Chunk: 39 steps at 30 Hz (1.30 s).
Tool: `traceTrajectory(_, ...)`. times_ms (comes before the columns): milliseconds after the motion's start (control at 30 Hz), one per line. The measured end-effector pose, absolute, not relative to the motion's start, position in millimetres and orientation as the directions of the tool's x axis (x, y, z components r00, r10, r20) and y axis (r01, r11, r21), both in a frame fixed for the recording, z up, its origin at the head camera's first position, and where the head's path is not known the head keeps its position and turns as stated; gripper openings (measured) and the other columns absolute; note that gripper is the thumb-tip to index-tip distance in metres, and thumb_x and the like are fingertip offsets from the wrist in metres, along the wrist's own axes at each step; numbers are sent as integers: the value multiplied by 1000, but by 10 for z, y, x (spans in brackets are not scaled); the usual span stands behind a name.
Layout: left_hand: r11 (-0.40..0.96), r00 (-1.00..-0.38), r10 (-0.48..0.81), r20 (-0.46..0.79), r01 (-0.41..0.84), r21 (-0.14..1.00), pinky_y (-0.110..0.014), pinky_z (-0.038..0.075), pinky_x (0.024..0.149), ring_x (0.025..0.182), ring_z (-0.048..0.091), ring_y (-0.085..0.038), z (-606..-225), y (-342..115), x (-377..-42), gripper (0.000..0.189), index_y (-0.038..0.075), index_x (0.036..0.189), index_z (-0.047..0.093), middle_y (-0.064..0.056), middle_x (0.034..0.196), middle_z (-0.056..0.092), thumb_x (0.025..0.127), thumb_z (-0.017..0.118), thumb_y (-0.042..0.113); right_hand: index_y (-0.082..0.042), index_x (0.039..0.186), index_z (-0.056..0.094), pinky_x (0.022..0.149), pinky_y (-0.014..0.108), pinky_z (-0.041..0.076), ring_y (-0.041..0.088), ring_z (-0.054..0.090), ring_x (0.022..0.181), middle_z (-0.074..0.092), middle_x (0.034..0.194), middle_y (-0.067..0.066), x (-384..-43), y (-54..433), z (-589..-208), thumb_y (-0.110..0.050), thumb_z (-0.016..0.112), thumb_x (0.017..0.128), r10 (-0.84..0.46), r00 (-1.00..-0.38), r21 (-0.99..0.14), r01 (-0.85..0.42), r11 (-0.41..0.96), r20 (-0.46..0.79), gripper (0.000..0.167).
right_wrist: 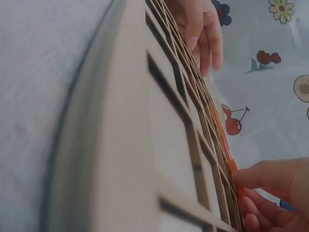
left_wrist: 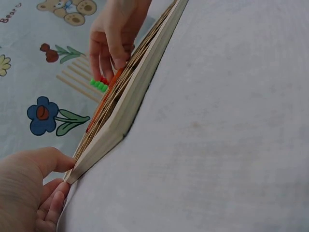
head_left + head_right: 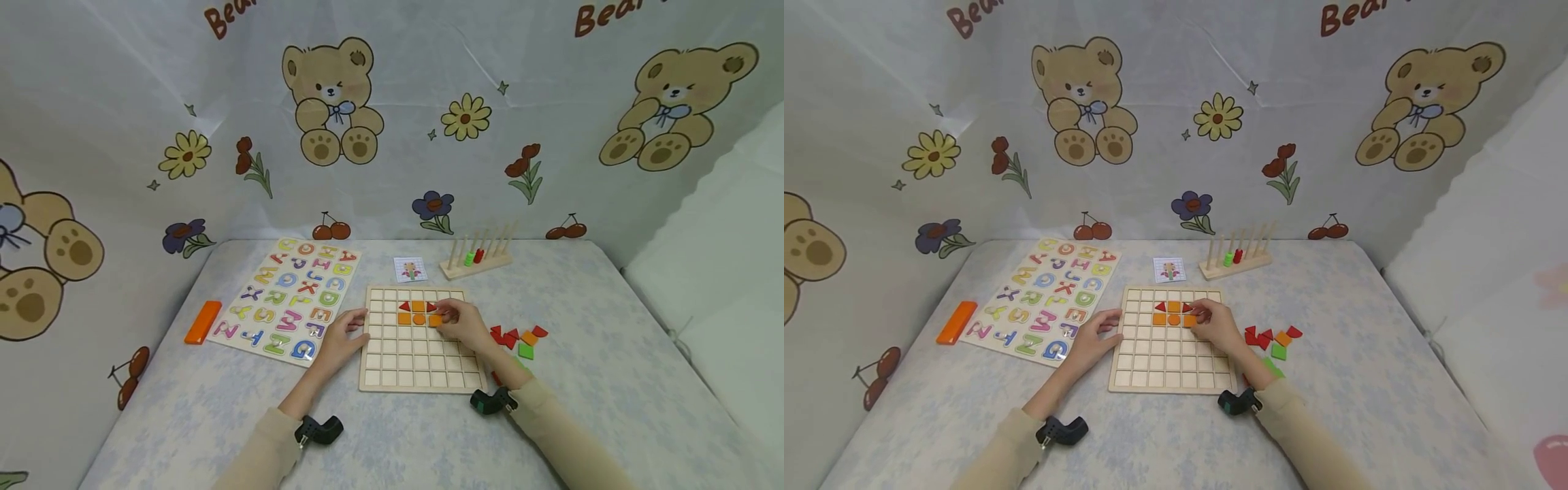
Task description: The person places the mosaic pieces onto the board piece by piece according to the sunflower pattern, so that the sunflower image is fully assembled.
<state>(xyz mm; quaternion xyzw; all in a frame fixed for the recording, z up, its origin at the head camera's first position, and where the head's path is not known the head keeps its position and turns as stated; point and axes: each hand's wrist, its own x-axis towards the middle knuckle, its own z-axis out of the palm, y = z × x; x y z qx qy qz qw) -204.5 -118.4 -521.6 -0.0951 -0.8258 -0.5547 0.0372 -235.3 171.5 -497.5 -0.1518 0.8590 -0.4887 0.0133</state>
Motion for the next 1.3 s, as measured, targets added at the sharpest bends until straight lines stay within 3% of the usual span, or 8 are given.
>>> traceTrajectory(167,368,-978,122,169,203,908,-43,51,99,110,62,-28,-5213,-1176,-2041,48,-1,131,60,-15,124,64,84,71,0,4,119,66,71,19,48,21,59,87,68,108,21,-2362,1634,-5011,5,73,81,-246,-963,-846,-219,486,108,39)
traceTrajectory(600,367,-977,124,174,208,907,-42,51,99,109,61,-28,-5222,-1179,-2049,48,-1,130,60,-16,124,64,84,71,1,6,118,66,75,19,52,25,64,90,70,106,21,-2237,1695,-4952,7,68,86,-218,-960,-827,-266,495,179,32)
traceTrajectory(800,383,-978,118,173,206,901,-39,52,98,109,62,-27,-5237,-1187,-2055,48,0,131,60,-14,125,64,84,72,1,7,116,66,73,20,53,22,65,86,71,97,19,-2080,2040,-4951,2,67,89,-145,-957,-787,-290,545,252,27)
traceTrajectory(1100,382,-973,123,193,226,896,-35,52,96,107,62,-28,-5265,-1205,-2063,47,-2,129,61,-16,121,65,83,71,0,7,119,64,69,12,50,19,63,86,71,101,21,-1853,2812,-4961,5,67,88,13,-977,-693,-141,708,212,31)
traceTrajectory(1300,368,-972,127,197,231,901,-39,52,97,108,62,-29,-5252,-1191,-2054,47,-1,129,61,-16,119,66,83,72,-1,7,120,64,71,10,47,33,62,95,70,106,24,-1760,3084,-4999,-1,70,88,49,-980,-669,-96,737,194,33)
